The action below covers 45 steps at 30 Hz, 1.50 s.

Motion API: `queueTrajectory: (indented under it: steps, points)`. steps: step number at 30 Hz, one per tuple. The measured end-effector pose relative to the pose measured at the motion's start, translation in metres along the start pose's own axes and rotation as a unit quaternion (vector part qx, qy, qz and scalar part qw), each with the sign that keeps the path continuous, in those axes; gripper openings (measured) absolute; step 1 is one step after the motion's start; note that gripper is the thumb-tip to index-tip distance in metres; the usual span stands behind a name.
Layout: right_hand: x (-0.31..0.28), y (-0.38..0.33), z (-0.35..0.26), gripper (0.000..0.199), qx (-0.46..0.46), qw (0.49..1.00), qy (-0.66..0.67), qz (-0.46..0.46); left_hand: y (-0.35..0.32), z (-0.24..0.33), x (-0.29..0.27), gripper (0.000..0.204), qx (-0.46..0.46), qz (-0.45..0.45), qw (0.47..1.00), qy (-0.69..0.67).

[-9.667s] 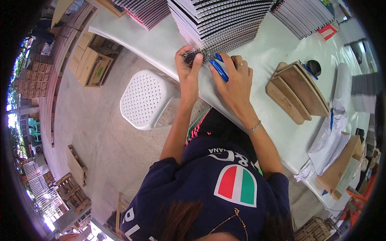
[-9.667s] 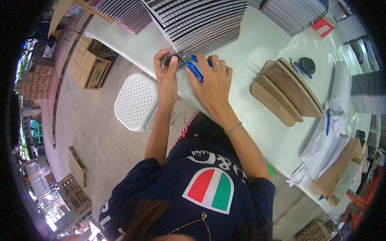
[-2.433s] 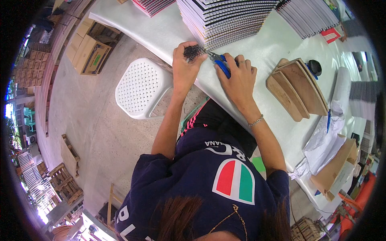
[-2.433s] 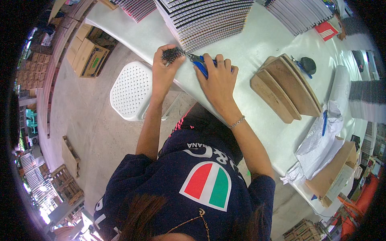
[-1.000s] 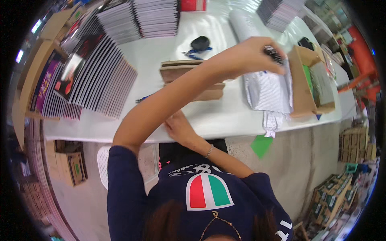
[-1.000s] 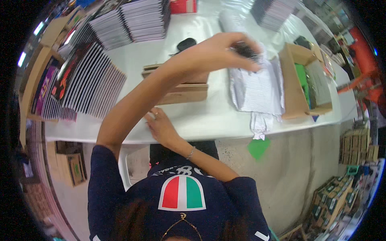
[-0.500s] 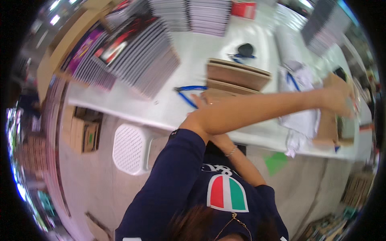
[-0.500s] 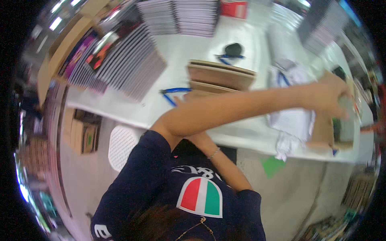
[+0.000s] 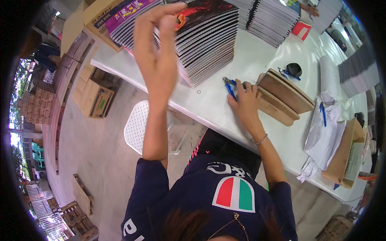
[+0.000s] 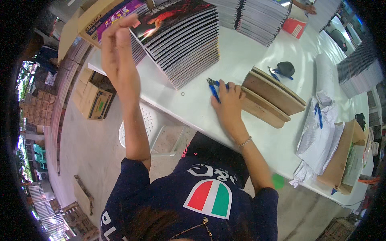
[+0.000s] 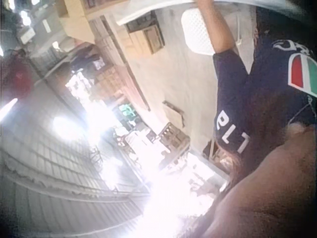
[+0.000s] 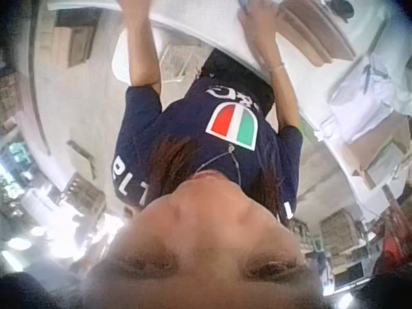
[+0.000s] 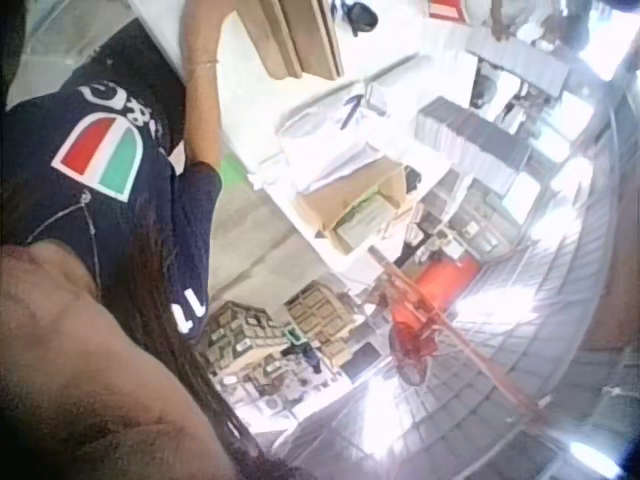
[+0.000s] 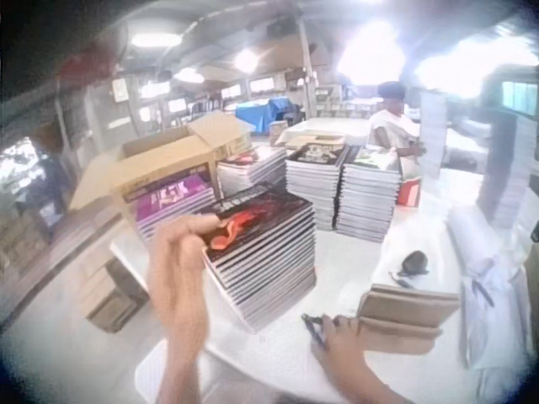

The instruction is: The person prepares spiral-bound notebooks by using a pair of pliers to trim or adjust the metal coils on a stack of books at a workspace.

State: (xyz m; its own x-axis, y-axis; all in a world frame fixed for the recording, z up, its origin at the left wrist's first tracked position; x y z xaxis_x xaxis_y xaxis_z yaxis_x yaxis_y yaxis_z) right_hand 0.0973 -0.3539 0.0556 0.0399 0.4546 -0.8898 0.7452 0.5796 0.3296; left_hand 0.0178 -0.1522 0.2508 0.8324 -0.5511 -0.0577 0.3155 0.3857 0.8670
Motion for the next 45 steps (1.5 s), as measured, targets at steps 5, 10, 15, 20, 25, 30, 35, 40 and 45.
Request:
queueTrajectory:
  steps: [5,10,15,20,25,30,35,40,45]
  points:
    - [-0.031,0.021,-0.033,0.04,-0.022,0.996,0.047,0.079,-0.001,-0.072,-0.028,0.037,-0.017,-0.047,0.998,0.039]
    - [0.029,0.012,-0.015,0.031,-0.08,0.992,0.019,0.098,-0.016,-0.083,0.007,0.034,-0.077,-0.033,0.996,-0.022]
    - [0.011,0.019,0.004,0.04,-0.03,0.987,0.153,-0.031,-0.019,-0.089,0.011,0.042,-0.024,0.005,1.0,-0.017]
    - [-0.017,-0.019,-0.019,0.06,-0.108,0.981,0.118,-0.111,-0.012,-0.107,-0.012,0.045,0.024,-0.009,0.998,0.055]
    - [-0.024,-0.008,-0.023,0.06,-0.062,0.979,0.165,-0.106,-0.019,-0.116,-0.002,0.048,-0.009,-0.037,0.999,0.038]
    - [-0.05,0.029,-0.083,0.061,-0.078,0.956,0.273,0.073,-0.023,-0.124,-0.005,0.05,0.003,-0.018,0.999,0.033]
    - [-0.056,0.055,-0.112,0.064,-0.107,0.951,0.228,0.178,-0.023,-0.125,0.006,0.055,0.014,0.01,0.999,0.027]
    - [-0.048,0.067,-0.114,0.064,-0.137,0.942,0.227,0.207,-0.025,-0.127,0.008,0.057,0.018,0.027,0.999,0.043]
    - [-0.046,0.071,-0.113,0.063,-0.158,0.933,0.238,0.217,-0.025,-0.129,0.011,0.057,0.027,0.044,0.998,0.033]
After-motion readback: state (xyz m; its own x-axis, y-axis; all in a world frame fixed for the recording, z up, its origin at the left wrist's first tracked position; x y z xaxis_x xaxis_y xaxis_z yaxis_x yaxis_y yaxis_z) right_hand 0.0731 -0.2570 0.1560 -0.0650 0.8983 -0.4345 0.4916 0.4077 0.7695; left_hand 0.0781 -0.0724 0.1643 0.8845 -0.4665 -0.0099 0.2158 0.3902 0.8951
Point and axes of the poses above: each hand's wrist, its own y-axis towards the middle knuckle, its own x-axis out of the palm, z = x × y, the point moved 1 cm from there along y, towards the middle knuckle
